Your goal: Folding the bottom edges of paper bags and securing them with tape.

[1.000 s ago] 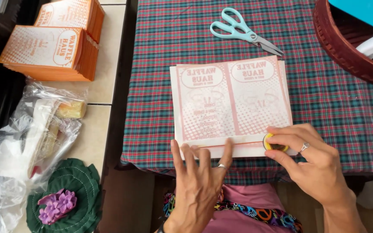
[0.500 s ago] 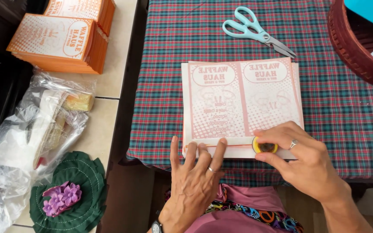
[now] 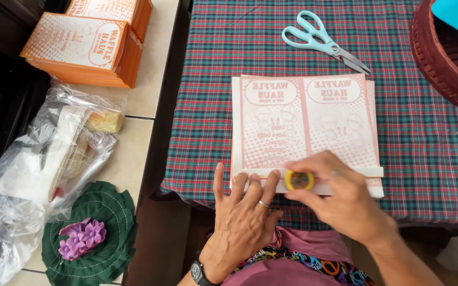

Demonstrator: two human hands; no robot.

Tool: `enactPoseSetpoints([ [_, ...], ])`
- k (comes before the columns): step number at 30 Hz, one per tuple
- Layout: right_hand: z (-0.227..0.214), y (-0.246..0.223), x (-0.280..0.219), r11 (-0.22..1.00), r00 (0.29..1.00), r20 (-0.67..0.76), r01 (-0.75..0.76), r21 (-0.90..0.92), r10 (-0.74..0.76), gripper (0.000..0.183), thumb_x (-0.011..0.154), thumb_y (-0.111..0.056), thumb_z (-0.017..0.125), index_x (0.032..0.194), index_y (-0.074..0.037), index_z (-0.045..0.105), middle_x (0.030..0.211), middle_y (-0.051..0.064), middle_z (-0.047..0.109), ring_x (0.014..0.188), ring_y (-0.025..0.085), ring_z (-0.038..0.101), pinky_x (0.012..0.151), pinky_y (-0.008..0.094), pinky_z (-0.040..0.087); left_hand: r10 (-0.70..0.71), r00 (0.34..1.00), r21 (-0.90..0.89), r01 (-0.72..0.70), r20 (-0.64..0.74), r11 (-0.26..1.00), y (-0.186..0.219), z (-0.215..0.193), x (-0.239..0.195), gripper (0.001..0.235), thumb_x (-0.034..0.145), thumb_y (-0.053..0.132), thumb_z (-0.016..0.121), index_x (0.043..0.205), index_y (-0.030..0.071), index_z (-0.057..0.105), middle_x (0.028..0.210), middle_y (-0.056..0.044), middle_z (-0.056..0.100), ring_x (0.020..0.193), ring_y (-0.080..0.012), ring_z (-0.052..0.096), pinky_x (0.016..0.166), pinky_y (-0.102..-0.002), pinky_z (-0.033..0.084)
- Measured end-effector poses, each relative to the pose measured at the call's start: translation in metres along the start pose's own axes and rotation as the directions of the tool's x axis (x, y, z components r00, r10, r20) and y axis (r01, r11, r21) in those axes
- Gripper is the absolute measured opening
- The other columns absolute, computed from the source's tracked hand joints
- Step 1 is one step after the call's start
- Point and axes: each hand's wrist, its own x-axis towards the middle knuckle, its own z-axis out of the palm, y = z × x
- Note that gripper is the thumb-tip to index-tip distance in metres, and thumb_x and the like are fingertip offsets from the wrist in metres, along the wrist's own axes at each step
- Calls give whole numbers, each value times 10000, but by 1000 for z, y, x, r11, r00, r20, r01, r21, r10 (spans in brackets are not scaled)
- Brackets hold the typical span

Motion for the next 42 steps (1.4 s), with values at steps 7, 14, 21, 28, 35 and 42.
enactPoseSetpoints([
  [7,1,-1,0,999,999,35,2,-53,0,464,798,-129,874,1193,-58,640,1042,59,678,946,204,679,886,306,525,-88,991,-120,76,-96,990,-8,2,-4,866,901,414,783,1561,81,332,1027,-36,600,1083,-268,579,1213,-728,154],
  [14,4,0,-2,983,989,-49,-145,-114,140,538,698,-171,936,1154,-82,665,1079,19,738,1016,135,729,951,260,546,-78,994,-156,66,-74,985,-5,4,-3,875,858,418,818,1572,177,375,1065,-12,617,1101,-254,592,1198,-719,175],
  [21,27,-10,19,995,998,-21,52,-79,-54,553,867,16,751,1359,-24,502,1126,130,741,1116,224,688,969,342,581,-42,994,-80,34,-96,996,-1,-10,2,692,887,358,739,1520,230,489,1096,-63,586,1116,-287,562,1182,-713,189],
  [28,2,-4,-23,900,968,-150,123,-418,-202,452,860,-244,834,1223,-15,691,1245,160,667,1118,326,659,1013,470,485,-74,982,-96,58,-174,994,5,-8,4,651,918,493,808,1469,301,520,1141,-82,545,1110,-317,553,1180,-746,187],
  [35,6,1,-45,825,972,-165,47,-563,-169,219,972,-162,712,1181,-122,765,1202,-8,745,1108,210,670,1035,413,364,-96,914,-239,-1,-393,971,45,3,28,328,1063,226,642,1226,-58,626,1270,-239,655,1100,-374,649,984,-530,447],
  [42,8,2,-41,810,965,-216,-9,-586,-145,112,981,-144,765,1076,-168,820,1121,-58,768,1019,187,688,1098,424,292,-111,849,-213,-3,-517,977,25,11,30,144,1002,38,734,1071,-82,694,1166,-221,716,1112,-412,696,909,-519,521],
])
